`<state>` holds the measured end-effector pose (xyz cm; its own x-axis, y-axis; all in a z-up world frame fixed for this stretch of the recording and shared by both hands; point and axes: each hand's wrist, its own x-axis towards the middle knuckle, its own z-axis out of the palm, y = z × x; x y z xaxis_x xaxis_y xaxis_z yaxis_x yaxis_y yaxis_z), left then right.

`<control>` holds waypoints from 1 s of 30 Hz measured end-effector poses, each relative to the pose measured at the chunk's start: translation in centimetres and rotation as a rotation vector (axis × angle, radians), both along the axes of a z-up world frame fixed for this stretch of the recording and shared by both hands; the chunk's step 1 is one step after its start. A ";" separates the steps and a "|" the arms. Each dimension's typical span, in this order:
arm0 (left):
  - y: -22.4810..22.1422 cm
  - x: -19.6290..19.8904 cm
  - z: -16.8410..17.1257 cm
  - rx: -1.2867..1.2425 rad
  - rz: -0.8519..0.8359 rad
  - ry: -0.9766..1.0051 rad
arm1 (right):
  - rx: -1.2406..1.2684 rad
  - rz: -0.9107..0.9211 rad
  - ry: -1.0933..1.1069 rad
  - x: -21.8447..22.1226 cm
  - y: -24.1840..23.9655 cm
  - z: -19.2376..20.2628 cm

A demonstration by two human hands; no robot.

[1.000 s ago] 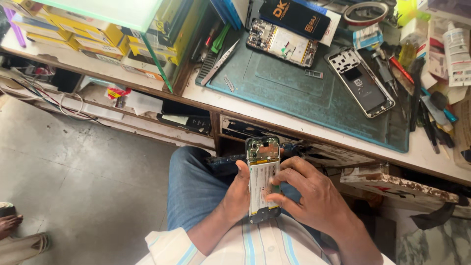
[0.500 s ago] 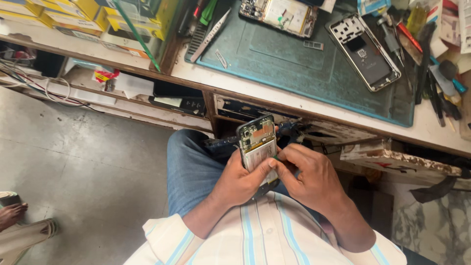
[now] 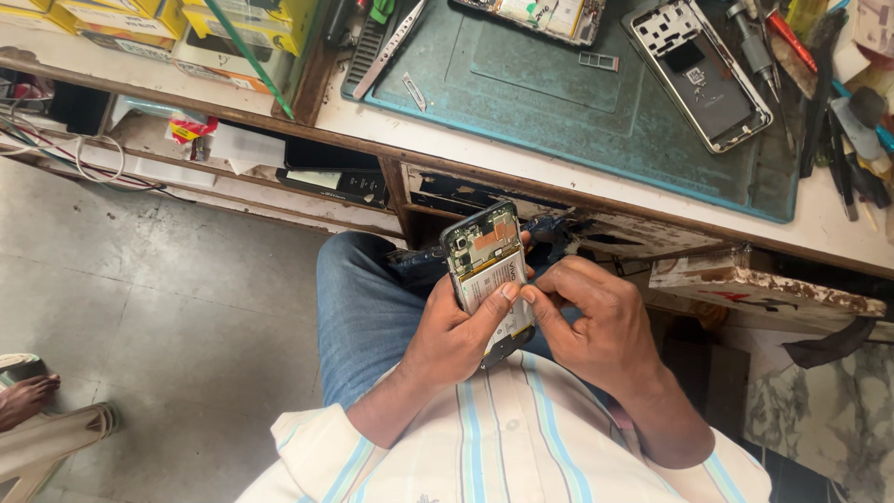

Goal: The person disassembles a smartphone, removes the battery, and uses a metal tool to pry and clean the edges of the phone frame. The person handles the phone casing, battery, and internal components while seated at a workbench.

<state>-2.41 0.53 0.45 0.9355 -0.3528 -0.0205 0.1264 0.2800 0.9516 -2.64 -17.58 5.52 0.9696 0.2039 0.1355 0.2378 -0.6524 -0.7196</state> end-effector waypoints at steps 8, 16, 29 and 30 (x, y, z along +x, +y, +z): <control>-0.1 -0.2 0.0 -0.062 -0.029 0.063 | -0.028 -0.026 0.035 0.2 -0.6 0.4; 0.1 0.0 -0.7 -0.283 -0.083 0.159 | 0.211 0.079 0.164 0.8 -2.8 -1.6; 0.8 0.4 -2.2 -0.404 -0.205 0.256 | 0.968 0.220 0.591 0.1 -4.2 -8.5; 0.8 0.3 -2.3 -0.408 -0.214 0.271 | 0.969 0.204 0.597 0.1 -4.2 -8.6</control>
<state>-2.12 1.35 -1.88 0.8219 -0.5650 -0.0723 0.4471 0.5613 0.6964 -2.55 -21.73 -3.04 0.8928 0.4254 -0.1477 -0.2712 0.2460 -0.9305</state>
